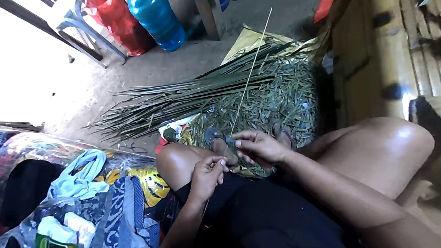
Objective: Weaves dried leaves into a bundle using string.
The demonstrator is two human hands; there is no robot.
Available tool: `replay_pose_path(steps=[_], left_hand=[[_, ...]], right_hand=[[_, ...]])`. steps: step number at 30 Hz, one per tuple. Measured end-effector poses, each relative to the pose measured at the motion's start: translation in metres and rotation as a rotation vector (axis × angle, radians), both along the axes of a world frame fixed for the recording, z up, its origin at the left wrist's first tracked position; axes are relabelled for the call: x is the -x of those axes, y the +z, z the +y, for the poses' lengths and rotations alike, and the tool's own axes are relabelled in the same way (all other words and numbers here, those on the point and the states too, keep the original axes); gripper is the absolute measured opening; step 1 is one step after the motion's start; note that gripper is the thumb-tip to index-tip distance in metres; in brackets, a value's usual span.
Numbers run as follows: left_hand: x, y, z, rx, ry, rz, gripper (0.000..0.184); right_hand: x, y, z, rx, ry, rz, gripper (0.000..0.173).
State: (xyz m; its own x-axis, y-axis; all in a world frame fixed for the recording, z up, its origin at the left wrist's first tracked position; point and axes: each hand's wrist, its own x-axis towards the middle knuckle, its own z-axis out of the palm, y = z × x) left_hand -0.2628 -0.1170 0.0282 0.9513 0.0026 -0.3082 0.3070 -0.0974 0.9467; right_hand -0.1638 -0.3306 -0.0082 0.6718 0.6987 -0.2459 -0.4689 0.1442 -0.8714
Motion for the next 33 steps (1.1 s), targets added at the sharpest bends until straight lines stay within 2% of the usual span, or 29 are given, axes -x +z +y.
replay_pose_path(steps=[3,8,11,14,19,21,24,28,33], left_hand=[[0.007,-0.002,0.005,-0.011,-0.018,0.015,0.016],[0.031,-0.007,0.021,-0.02,-0.061,0.086,0.014],[0.043,-0.011,0.027,0.025,-0.064,0.126,0.013],[0.038,-0.012,0.024,0.055,-0.072,0.107,0.02],[0.006,-0.005,0.002,0.03,-0.057,0.054,0.029],[-0.001,-0.005,-0.002,-0.006,-0.053,0.047,0.028],[0.001,-0.006,-0.001,-0.064,-0.063,0.04,0.024],[0.011,-0.005,0.004,-0.057,-0.06,0.041,0.023],[0.013,0.002,0.004,-0.051,-0.034,0.005,0.022]], right_hand=[[-0.015,0.003,-0.01,0.038,-0.097,-0.011,0.033],[-0.077,0.012,-0.048,0.034,-0.415,-0.008,0.034],[-0.092,0.018,-0.06,0.007,-0.489,0.023,0.035],[-0.072,0.016,-0.045,0.023,-0.413,0.023,0.034],[-0.005,-0.008,0.001,-0.026,-0.065,0.021,0.036],[0.009,-0.012,0.008,-0.066,0.011,0.015,0.035],[0.002,-0.006,0.0,-0.017,-0.007,-0.017,0.033],[-0.035,0.003,-0.022,0.05,-0.158,-0.064,0.032],[-0.057,0.013,-0.027,0.045,-0.221,-0.122,0.033]])
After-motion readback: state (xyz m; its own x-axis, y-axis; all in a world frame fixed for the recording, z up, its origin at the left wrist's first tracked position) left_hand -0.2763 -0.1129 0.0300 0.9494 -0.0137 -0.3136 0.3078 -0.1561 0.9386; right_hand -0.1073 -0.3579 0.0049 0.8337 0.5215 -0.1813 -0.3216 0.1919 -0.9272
